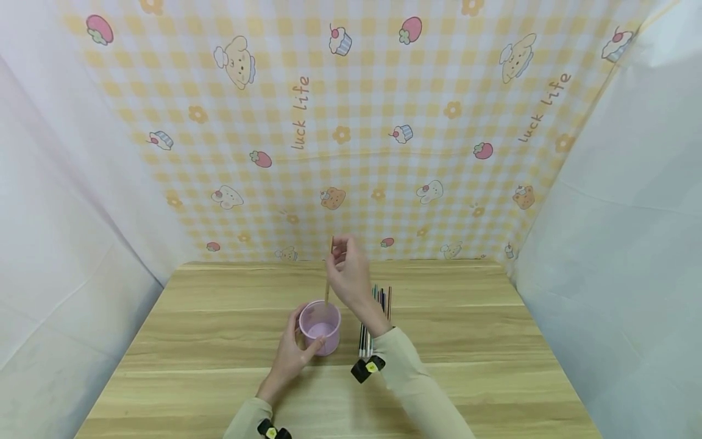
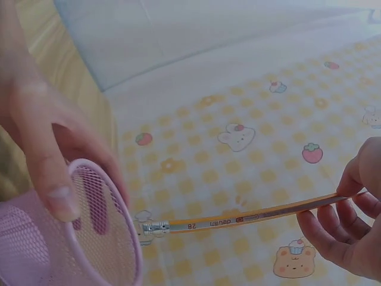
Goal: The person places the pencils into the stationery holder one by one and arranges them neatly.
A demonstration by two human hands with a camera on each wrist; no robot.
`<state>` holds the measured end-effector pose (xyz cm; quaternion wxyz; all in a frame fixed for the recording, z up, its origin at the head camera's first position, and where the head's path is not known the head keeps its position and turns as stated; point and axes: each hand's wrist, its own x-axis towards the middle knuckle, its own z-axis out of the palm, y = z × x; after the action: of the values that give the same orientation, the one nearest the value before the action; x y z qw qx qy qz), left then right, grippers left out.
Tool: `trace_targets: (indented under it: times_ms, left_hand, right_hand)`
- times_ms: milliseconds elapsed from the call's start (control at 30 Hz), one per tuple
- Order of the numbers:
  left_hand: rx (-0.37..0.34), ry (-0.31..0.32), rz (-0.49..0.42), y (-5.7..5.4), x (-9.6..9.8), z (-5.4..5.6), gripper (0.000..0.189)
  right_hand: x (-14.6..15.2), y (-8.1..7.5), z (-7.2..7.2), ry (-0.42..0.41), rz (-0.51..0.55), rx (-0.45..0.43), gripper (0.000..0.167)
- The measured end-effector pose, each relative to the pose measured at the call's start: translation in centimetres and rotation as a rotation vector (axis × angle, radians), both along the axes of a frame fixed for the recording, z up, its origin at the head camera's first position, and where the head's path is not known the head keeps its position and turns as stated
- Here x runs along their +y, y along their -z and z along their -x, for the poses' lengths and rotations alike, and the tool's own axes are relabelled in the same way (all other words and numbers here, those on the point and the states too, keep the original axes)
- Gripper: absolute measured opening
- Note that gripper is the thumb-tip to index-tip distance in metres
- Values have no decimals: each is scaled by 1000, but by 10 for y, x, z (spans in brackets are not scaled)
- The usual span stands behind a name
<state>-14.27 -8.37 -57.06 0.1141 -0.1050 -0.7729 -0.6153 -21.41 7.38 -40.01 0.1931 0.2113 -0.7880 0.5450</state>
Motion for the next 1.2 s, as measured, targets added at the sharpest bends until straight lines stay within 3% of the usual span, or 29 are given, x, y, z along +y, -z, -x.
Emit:
trace_targets:
  times_ms: [267, 400, 967, 1200]
  left_hand:
    - [7, -6, 12, 1, 0, 0, 85]
    - [11, -12, 16, 3, 1, 0, 83]
    - [8, -19, 24, 0, 1, -2, 80]
    - [13, -13, 22, 2, 0, -1, 80]
  right_hand:
    - [-8, 17, -6, -26, -100, 55, 26]
    - [-13, 25, -7, -51, -95, 54, 26]
    - [-28, 71, -15, -92, -138, -84, 26]
    - [-30, 86, -14, -103, -143, -70, 28]
